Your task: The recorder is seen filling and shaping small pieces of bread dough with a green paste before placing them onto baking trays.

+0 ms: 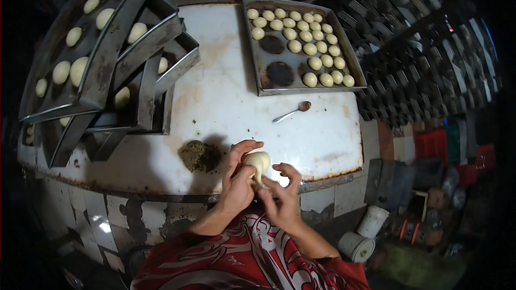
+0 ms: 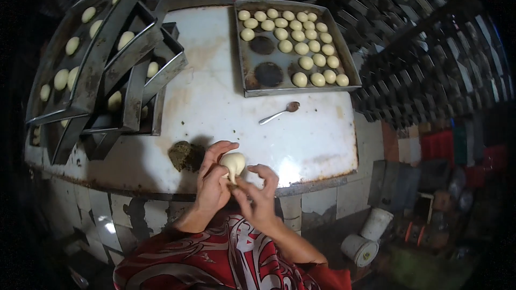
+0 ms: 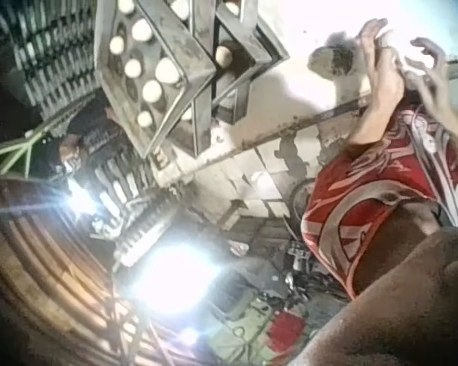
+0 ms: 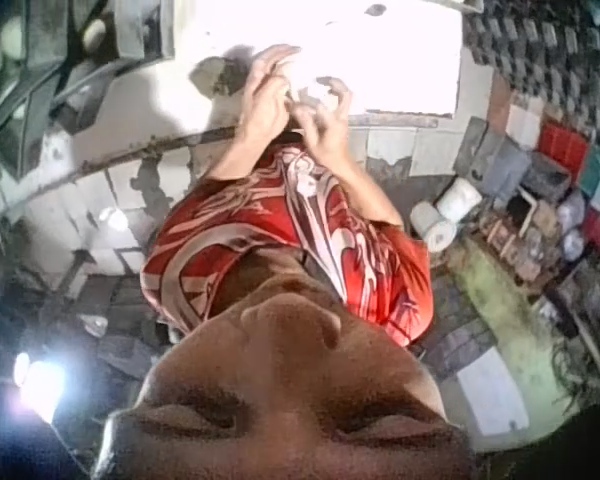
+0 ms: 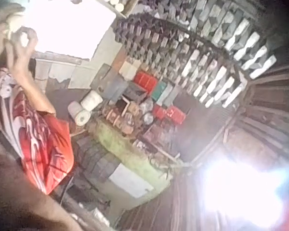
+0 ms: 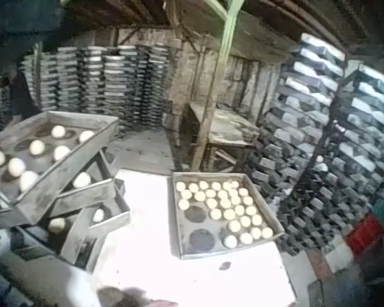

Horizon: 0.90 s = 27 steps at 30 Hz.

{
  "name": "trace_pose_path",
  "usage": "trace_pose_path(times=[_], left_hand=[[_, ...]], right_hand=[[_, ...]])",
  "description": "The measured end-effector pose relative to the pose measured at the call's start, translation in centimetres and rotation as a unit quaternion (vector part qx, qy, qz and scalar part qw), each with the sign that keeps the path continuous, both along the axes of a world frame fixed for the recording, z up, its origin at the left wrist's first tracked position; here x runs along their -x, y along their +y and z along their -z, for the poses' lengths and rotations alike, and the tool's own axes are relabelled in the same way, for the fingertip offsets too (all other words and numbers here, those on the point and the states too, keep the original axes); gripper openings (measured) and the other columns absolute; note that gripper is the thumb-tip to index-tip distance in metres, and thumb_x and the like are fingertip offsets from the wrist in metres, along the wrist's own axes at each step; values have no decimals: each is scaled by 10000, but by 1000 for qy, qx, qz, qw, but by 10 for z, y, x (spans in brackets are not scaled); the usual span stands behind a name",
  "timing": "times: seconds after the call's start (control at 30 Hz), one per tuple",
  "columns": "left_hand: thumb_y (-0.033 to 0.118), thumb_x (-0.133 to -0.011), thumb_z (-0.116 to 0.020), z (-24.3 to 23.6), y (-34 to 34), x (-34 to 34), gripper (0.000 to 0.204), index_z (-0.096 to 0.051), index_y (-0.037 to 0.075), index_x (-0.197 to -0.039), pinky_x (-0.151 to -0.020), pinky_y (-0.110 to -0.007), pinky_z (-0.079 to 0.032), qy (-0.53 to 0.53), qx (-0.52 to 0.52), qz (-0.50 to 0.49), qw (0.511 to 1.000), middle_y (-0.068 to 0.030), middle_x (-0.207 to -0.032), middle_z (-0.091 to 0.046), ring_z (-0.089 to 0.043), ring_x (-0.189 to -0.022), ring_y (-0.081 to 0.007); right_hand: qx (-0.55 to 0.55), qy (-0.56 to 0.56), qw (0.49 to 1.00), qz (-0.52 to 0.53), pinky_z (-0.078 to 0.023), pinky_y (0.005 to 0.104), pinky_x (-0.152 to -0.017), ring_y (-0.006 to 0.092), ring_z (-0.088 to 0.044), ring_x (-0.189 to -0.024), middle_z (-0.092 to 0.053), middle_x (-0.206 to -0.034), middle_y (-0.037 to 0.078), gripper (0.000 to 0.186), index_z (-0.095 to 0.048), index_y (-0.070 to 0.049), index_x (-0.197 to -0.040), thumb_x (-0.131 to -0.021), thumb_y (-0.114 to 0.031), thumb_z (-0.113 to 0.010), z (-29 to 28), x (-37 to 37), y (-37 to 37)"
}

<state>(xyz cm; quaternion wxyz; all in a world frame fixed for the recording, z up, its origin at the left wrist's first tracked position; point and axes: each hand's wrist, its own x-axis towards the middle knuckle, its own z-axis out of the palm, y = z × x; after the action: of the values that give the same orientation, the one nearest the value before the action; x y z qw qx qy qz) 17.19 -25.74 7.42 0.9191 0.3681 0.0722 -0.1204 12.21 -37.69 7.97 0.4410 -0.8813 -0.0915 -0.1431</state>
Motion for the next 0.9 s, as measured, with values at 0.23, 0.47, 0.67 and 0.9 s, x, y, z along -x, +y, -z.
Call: trace_pose_path(times=[0.23,0.47,0.67,0.9], left_hand=[[56,-800,-479,86,-53,-25,439,-459,2,-1236,-1074,-450,-234,-433,-613,62,658,-164,-1308,-445,-372,-1260,-324],[10,-821,-483,14,10,21,516,-404,55,-1328,-1054,-417,-296,-340,-463,166,801,-162,-1319,-456,-395,-1274,-296],[18,-883,-489,15,72,119,377,-475,39,-1259,-1003,-333,-369,-125,-491,56,860,-133,-1233,-547,-492,-1196,-229],[69,-936,-468,-2,54,137,318,-480,34,-1252,-977,-318,-382,-138,-426,118,886,-98,-1233,-557,-500,-1183,-214]], right_hand=[[-134,127,941,283,-460,306,-737,208,-557,-853,-539,-1013,128,171,-579,36,-923,-902,-127,-530,67,-4,-65],[152,76,982,-86,-418,435,-825,367,-523,-926,-577,-938,179,166,-587,-16,-901,-740,-56,-592,111,-48,-55],[254,-39,957,-132,-370,460,-663,330,-490,-776,-541,-831,164,169,-589,-21,-885,-718,-36,-569,107,-65,-156],[182,-82,965,-170,-375,434,-690,357,-481,-764,-531,-780,175,142,-552,-17,-728,-810,-119,-606,97,-53,-61]])
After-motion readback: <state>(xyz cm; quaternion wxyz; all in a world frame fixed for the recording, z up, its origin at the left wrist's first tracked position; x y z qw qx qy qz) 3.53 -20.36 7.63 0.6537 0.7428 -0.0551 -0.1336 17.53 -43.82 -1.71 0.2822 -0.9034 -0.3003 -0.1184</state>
